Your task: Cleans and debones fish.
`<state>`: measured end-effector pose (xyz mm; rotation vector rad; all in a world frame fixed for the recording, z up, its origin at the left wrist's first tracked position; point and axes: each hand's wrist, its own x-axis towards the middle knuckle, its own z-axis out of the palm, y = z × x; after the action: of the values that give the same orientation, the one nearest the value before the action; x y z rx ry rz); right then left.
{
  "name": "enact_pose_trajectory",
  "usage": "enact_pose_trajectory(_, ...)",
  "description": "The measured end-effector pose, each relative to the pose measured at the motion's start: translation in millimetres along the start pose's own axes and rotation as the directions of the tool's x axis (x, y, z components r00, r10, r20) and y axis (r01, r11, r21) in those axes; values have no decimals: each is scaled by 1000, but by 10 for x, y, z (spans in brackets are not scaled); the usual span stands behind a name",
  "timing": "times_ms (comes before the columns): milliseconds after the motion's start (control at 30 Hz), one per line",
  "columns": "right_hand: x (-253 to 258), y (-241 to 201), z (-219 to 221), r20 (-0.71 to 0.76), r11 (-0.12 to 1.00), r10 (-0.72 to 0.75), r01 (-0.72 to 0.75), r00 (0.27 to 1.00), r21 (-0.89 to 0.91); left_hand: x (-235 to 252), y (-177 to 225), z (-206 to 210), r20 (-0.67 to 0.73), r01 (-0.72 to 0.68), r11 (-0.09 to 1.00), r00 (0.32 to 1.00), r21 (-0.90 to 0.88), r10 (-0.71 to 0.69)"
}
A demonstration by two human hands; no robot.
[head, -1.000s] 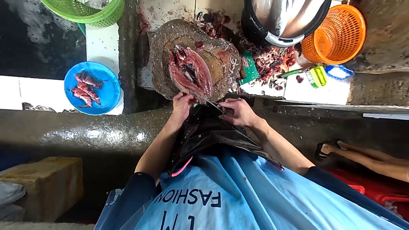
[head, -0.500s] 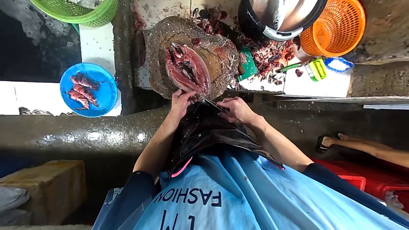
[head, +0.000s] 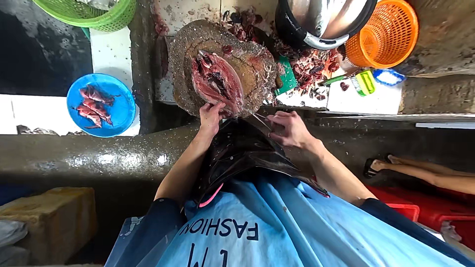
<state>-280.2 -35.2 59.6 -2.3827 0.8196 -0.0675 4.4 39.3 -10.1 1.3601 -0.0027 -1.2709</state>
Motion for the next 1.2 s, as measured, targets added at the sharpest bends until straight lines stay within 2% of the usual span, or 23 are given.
enact_pose_trajectory(200,240,-120,43,51,997,-39,43,998,-68,-29,-8,5,36,-54,998,998,30,53)
enact_pose_trajectory(300,314,-183,79,123,998,-18,25,992,-58,-16,-14,-11,25,-101,993,995,57,100)
enact_pose_trajectory(467,183,-88,55,242,999,-41,43,969,-3,-17,21,-79,-4,-45,999,999,21,45)
enact_pose_trajectory(567,107,-58,41,234,999,-33,25,972,37,76,134,-151,-26,22,988,999,154,-18)
enact_pose_trajectory(667,144,-85,36,152,994,-4,-13,988,110,340,319,-279,-125,9,980,992,199,16)
enact_pose_trajectory(700,158,-115,49,130,989,17,-36,991,144,371,374,-317,-110,-12,985,993,171,31)
enact_pose_trajectory(767,227,-176,73,75,969,41,-58,996,238,345,454,-340,17,-61,993,998,101,60)
enact_pose_trajectory(867,345,-275,113,57,931,63,-79,996,356,257,414,-345,143,-73,996,988,51,65)
enact_pose_trajectory(1200,746,-388,330,174,839,122,-195,977,507,228,286,-389,135,-74,997,988,-28,77)
